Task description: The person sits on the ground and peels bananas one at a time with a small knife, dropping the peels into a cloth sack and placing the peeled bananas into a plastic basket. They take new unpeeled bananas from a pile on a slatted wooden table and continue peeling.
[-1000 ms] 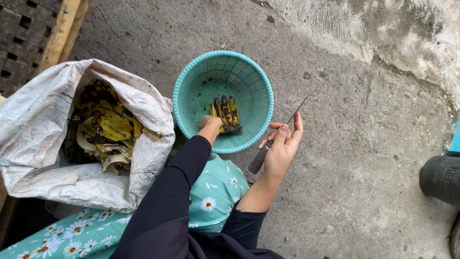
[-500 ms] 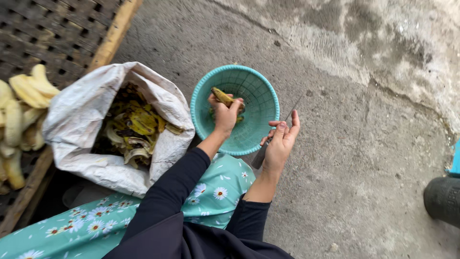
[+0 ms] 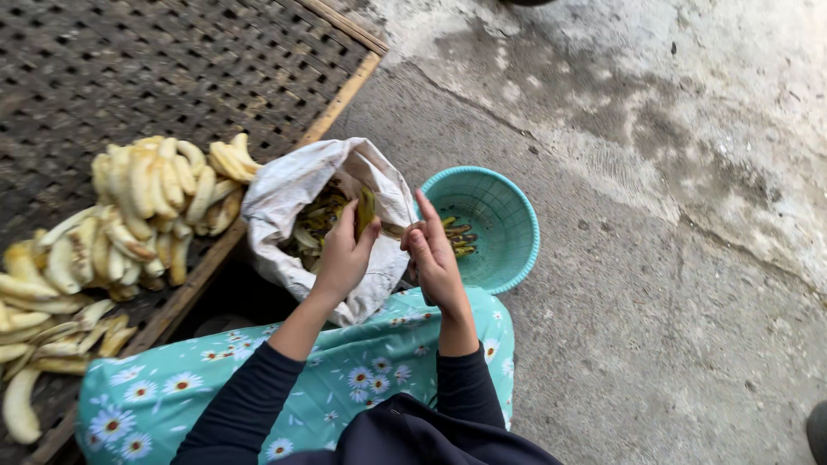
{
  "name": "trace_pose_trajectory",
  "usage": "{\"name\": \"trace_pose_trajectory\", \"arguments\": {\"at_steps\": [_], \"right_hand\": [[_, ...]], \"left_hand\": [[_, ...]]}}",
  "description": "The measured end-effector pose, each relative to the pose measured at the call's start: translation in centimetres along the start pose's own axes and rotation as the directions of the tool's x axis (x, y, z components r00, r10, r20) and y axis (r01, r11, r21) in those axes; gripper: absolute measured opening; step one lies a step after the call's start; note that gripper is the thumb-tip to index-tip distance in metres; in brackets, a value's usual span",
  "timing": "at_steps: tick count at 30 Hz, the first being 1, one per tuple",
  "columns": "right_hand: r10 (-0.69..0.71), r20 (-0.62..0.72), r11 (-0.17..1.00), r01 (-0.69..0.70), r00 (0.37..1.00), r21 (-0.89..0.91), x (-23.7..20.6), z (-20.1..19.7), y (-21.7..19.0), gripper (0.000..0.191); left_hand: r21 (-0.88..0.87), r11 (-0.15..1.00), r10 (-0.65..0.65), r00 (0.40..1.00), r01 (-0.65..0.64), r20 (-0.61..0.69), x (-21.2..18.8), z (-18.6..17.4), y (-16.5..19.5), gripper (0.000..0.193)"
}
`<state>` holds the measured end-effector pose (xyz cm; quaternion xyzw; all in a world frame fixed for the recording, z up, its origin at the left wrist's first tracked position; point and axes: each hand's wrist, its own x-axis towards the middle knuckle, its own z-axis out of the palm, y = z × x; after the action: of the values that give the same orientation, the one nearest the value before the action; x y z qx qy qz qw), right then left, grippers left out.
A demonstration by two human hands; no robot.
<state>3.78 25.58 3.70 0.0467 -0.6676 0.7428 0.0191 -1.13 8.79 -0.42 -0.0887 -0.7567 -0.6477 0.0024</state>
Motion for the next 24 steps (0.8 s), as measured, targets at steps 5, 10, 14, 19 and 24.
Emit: {"name": "trace_pose_trajectory", "arguments": {"at_steps": [5,10,14,19,24], "right_hand": [[-0.009,0.127,0.970,0.039,0.992,-0.240,0.3,4.3,-0.1,0.059],[-0.084,0.145,0.892,0.139,0.986,-0.430,0.6,6.4,-0.2,0.054],[-0.109,0.107,0.866,0.147,0.988,-0.478,0.4,7.0,0.0,0.050],[-0.121,0.008,0.959,0.119,0.993,-0.257,0.8,8.2,1.6,0.033],[0.320,0.018,0.876,-0.303,0.947,0.375,1.4,6.6,3.8,0.037]], "left_hand": [[0.673,0.679,0.444,0.894,-0.293,-0.059,-3.0,-4.4,2.0,0.040],[0.774,0.566,0.530,0.845,-0.285,-0.076,-2.8,-6.2,2.0,0.031],[0.788,0.522,0.574,0.818,-0.328,-0.040,-2.7,-6.8,1.2,0.028],[0.809,0.438,0.643,0.766,-0.392,0.023,-2.7,-7.0,0.4,0.035],[0.694,0.558,0.618,0.786,-0.456,0.020,-2.2,-7.7,-0.5,0.045]]}}
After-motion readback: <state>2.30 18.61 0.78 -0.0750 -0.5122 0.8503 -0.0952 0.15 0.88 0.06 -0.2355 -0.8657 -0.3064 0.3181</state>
